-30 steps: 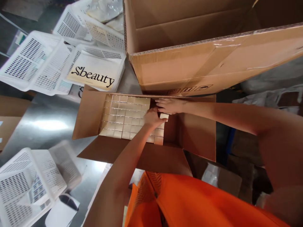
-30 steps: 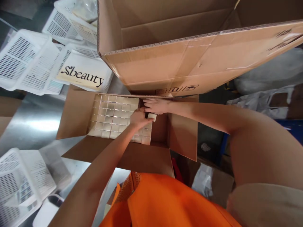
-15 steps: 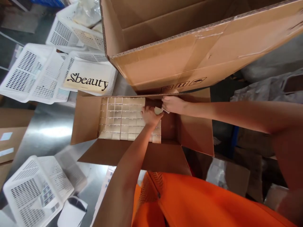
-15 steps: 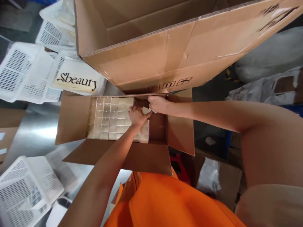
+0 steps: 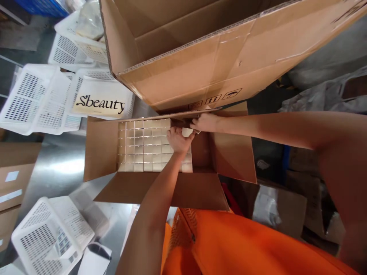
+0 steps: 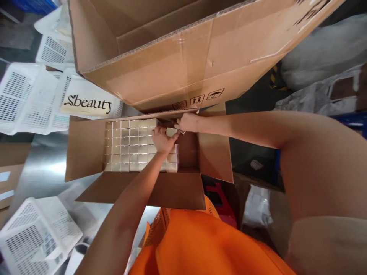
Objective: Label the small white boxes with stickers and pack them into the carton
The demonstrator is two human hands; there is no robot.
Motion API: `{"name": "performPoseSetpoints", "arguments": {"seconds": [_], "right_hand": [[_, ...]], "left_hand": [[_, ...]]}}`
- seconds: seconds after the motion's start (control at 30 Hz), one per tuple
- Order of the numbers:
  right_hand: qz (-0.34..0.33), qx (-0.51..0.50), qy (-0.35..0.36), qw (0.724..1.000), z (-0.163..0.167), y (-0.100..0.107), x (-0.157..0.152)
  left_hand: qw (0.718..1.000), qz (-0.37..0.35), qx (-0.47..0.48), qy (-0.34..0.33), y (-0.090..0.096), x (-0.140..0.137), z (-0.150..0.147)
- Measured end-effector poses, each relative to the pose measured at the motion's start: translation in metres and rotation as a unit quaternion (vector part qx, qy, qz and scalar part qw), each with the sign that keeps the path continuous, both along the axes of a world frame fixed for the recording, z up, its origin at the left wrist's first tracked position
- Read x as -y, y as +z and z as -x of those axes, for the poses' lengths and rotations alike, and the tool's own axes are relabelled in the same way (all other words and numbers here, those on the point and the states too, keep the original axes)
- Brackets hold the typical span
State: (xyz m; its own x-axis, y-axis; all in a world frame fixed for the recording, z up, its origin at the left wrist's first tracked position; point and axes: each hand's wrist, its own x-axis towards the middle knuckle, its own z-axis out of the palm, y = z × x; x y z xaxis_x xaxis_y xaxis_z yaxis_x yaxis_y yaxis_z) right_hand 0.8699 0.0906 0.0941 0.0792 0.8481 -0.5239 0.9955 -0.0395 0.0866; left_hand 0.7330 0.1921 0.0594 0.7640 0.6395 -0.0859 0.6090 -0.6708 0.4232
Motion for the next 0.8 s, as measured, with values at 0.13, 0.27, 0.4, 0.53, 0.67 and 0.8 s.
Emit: {"name": "performPoseSetpoints", "arguments": {"seconds": [0.13,0.27,0.4,0.53,0.67,0.8], "right_hand": [[-0.006,0.003,-0.068,0.998,0.009,0.02,0.002],[-0.061,-0.047,-0.185,0.98,0.014,0.031,0.006],[-0.103,-0.025,-0.197,0.975,0.021,0.034,0.005],[-0.089,0.018,-0.157,0.983,0.026,0.038,0.004],[-0.093,0.014,-0.087,0.992,0.021,0.035,-0.005],[-0.105,0.008,-0.042,0.994,0.018,0.028,-0.021]], "left_hand": [[0.99,0.08,0.084,0.073,0.003,-0.016,-0.002],[0.981,0.073,0.102,0.146,0.011,-0.023,-0.003],[0.984,0.05,0.122,0.122,0.01,-0.027,-0.002],[0.997,0.036,0.038,0.061,0.006,-0.032,0.003],[0.998,0.013,-0.016,0.066,0.011,-0.028,-0.002],[0.989,-0.082,-0.121,0.034,0.015,-0.02,-0.007]]}}
